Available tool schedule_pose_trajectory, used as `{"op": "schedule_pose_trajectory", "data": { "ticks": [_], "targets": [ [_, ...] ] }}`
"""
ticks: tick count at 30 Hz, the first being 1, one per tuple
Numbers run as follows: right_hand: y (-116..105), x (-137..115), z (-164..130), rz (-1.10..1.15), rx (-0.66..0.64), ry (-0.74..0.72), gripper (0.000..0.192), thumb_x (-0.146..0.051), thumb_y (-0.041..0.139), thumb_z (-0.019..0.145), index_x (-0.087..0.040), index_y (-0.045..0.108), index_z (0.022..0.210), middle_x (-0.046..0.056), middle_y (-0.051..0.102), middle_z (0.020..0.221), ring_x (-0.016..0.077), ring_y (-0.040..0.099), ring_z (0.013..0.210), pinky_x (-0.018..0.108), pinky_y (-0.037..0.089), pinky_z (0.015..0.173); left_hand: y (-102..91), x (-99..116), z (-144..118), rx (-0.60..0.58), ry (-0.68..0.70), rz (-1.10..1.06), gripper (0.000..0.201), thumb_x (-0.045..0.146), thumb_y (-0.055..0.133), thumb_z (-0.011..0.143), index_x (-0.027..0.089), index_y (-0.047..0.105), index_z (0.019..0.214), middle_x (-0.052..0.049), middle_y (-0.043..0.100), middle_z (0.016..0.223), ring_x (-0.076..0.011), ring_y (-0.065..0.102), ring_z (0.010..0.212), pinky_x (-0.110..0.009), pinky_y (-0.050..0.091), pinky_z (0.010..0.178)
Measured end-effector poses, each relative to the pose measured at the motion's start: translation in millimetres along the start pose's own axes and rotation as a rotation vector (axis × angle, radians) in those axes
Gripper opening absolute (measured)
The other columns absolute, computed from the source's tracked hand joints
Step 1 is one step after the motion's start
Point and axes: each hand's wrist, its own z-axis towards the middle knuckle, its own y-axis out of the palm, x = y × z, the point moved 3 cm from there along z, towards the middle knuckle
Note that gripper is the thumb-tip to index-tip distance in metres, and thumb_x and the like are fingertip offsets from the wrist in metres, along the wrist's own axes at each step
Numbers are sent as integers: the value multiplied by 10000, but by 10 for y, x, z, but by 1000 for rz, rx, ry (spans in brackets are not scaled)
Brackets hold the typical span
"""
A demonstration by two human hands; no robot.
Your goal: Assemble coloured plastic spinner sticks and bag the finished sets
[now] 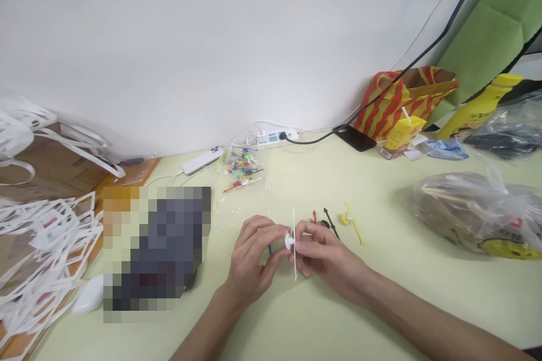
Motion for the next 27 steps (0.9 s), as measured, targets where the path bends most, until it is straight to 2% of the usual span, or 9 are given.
{"op": "schedule_pose_trajectory", "data": {
  "ticks": [10,14,19,27],
  "targets": [
    [-7,19,10,22,-29,31,219,-338,675,905,-161,580,818,11,625,745,79,537,546,229,386,599,-8,17,29,12,34,-7,196,163,588,936,182,596,1131,-77,722,965,-212,600,893,-401,521,803],
    [-1,64,16,29,-77,70,244,-367,616,939,-150,582,833,33,635,752,95,561,546,244,406,600,-6,23,24,12,43,-7,190,152,586,934,175,600,1123,-78,723,957,-208,602,889,-408,520,810],
    [16,138,20,22,-163,90,344,-420,492,994,-129,601,846,55,642,769,102,575,520,264,423,598,-1,30,22,7,17,-24,177,128,585,925,175,610,1094,-68,719,925,-206,593,879,-404,515,816],
    [-22,223,28,-13,-174,118,457,-516,493,975,-112,606,793,91,679,735,127,605,501,262,415,540,9,6,-21,-58,-69,-81,159,126,574,930,173,623,1073,-68,702,917,-215,561,927,-372,505,810]
  ]
}}
